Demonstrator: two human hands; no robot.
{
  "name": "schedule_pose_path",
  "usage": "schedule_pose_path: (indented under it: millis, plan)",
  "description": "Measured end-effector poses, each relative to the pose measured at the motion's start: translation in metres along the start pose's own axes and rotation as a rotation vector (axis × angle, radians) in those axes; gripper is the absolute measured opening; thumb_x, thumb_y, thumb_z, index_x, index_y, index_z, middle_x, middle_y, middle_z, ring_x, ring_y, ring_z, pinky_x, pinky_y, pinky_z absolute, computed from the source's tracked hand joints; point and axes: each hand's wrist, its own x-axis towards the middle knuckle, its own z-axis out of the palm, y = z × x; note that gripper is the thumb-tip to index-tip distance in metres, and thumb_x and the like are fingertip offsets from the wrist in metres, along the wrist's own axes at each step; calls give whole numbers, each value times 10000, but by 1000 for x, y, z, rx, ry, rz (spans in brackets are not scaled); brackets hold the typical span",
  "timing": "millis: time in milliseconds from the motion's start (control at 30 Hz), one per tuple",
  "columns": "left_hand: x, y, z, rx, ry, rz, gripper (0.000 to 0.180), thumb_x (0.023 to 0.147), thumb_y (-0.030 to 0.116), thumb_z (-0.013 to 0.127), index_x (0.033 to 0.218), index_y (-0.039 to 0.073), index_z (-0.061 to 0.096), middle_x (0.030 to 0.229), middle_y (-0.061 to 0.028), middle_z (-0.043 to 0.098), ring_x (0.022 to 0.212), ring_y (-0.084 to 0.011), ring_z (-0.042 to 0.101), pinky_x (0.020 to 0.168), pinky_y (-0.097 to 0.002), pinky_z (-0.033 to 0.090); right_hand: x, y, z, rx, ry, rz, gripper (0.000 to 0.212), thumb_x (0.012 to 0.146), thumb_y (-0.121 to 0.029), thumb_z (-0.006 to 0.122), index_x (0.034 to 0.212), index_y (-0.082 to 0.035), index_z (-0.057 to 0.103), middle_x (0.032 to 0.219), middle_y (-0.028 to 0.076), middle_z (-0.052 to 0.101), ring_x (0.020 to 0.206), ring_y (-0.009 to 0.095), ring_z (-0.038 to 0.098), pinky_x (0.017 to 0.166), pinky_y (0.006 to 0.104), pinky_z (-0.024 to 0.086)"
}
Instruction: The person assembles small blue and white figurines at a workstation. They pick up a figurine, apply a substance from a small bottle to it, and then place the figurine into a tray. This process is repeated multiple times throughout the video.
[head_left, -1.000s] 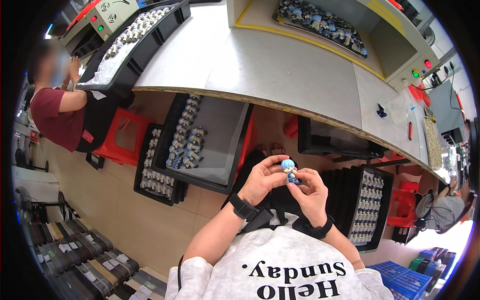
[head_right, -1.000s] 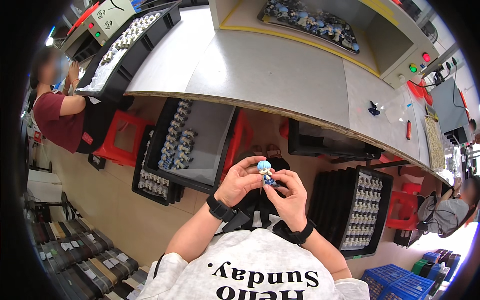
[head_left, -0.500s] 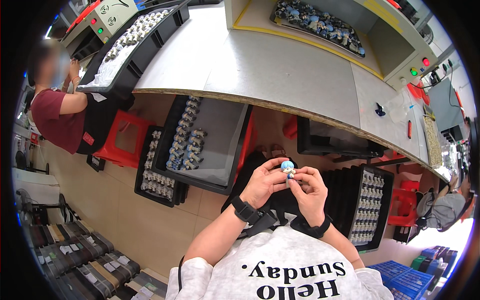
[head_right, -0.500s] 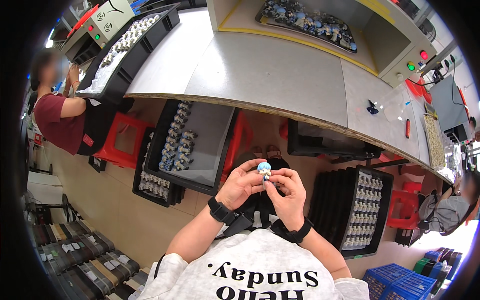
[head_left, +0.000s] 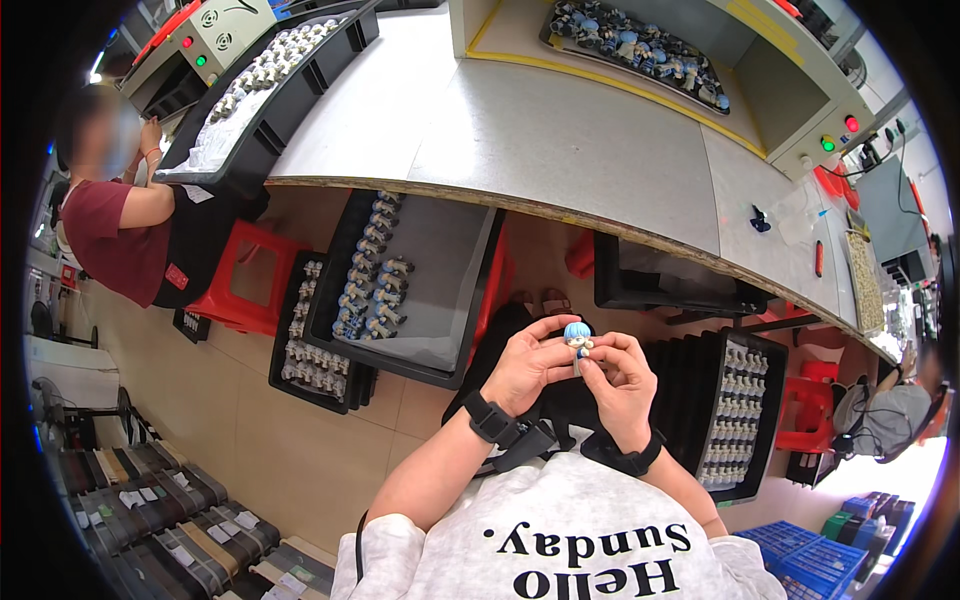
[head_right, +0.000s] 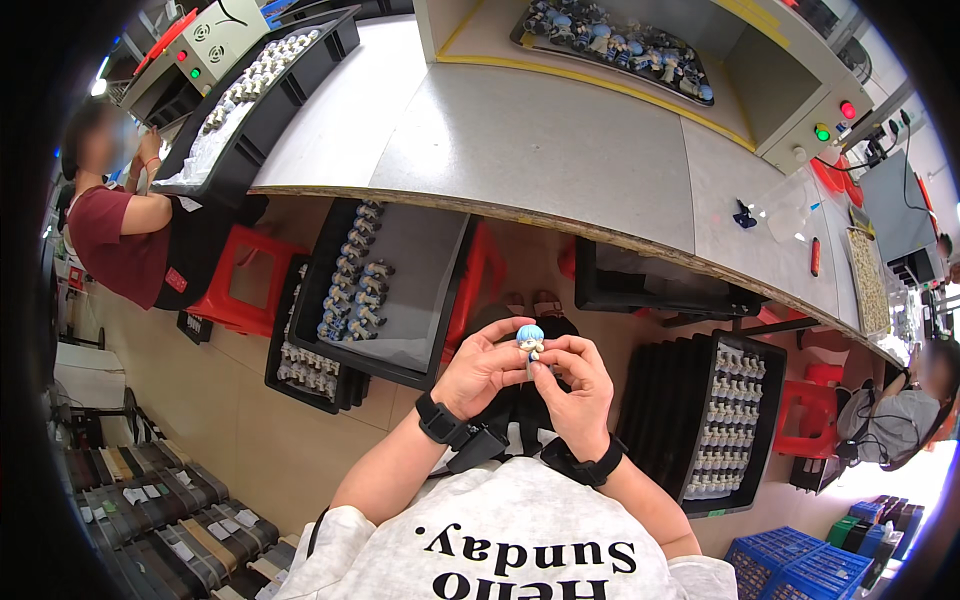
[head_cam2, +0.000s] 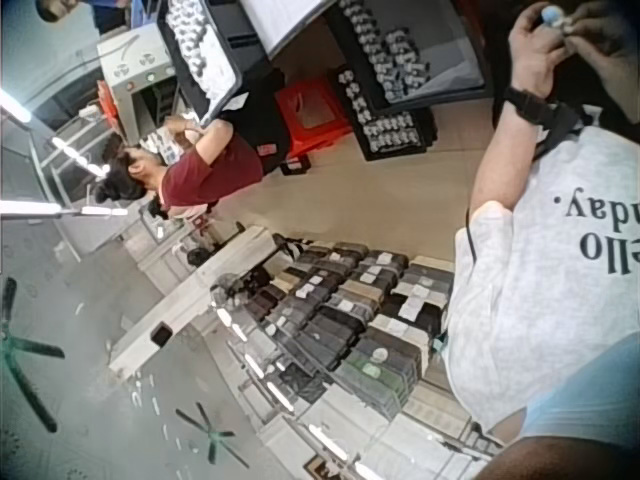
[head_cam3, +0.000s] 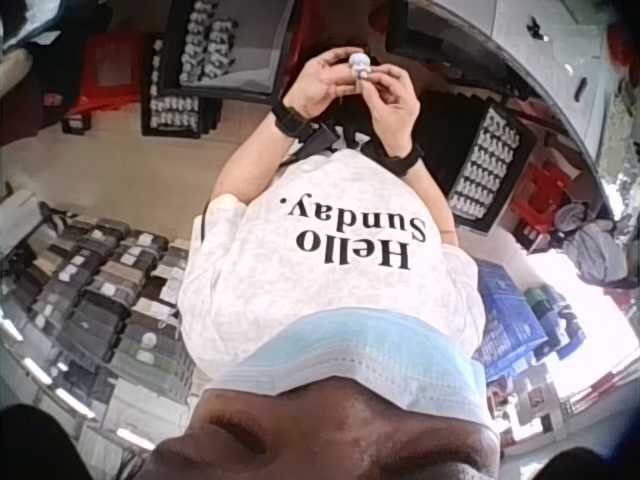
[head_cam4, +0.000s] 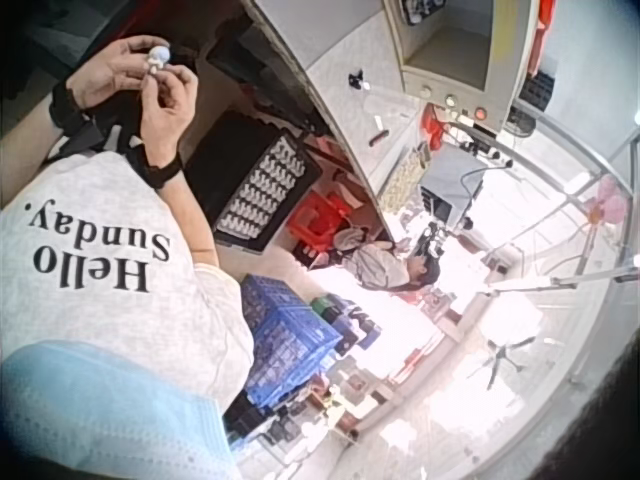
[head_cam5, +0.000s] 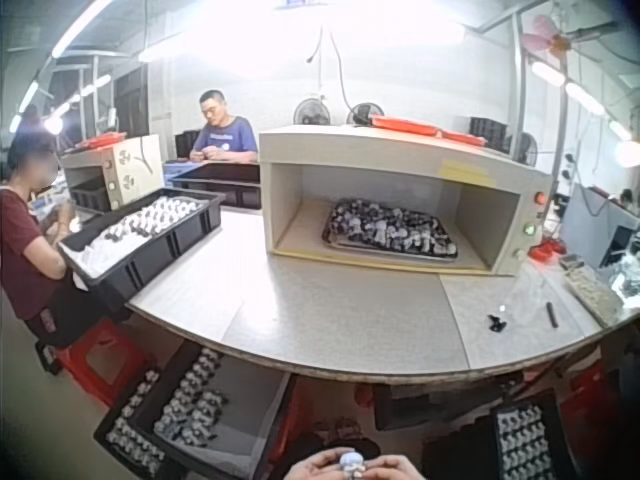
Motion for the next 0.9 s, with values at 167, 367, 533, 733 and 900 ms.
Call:
schedule_pose_path:
  millis: [167, 367, 533, 733, 900]
  plan:
    - [1, 1, 1, 1, 5, 3, 410, 833, -21, 614, 1223, 13, 493, 1052, -105, 627, 918, -172, 643, 794, -307, 559, 0, 2, 0, 11, 0, -19, 135, 800, 55, 648, 934, 45, 635, 1052, 70, 518, 956, 137, 576, 791, 238, 503]
    - [1, 2, 1, 11, 17, 4, 409, 831, -24, 613, 1221, 10, 494, 1059, -111, 626, 921, -173, 643, 793, -305, 561, 2, 3, -1, 6, -13, -20, 130, 808, 48, 644, 938, 43, 636, 1052, 70, 520, 955, 137, 572, 789, 236, 498]
    - [2, 2, 0, 15, 26, 6, 416, 823, -30, 619, 1219, 5, 496, 1056, -112, 625, 918, -173, 643, 789, -302, 562, 3, 3, 0, 20, -18, -5, 131, 810, 47, 641, 941, 45, 632, 1049, 69, 519, 949, 135, 570, 791, 235, 493]
    - [3, 3, -1, 26, 22, 19, 419, 828, -24, 616, 1226, 3, 490, 1067, -112, 621, 921, -176, 643, 791, -301, 560, 4, 4, 1, 35, -26, 7, 133, 814, 45, 638, 946, 45, 625, 1057, 69, 513, 952, 132, 569, 791, 228, 491]
    - [2, 4, -5, 41, -21, 36, 441, 842, -28, 596, 1261, 11, 466, 1135, -123, 599, 995, -193, 618, 849, -323, 536, 6, 3, 0, 23, -27, 40, 119, 828, 30, 631, 946, 42, 618, 1080, 72, 508, 952, 128, 569, 760, 216, 500]
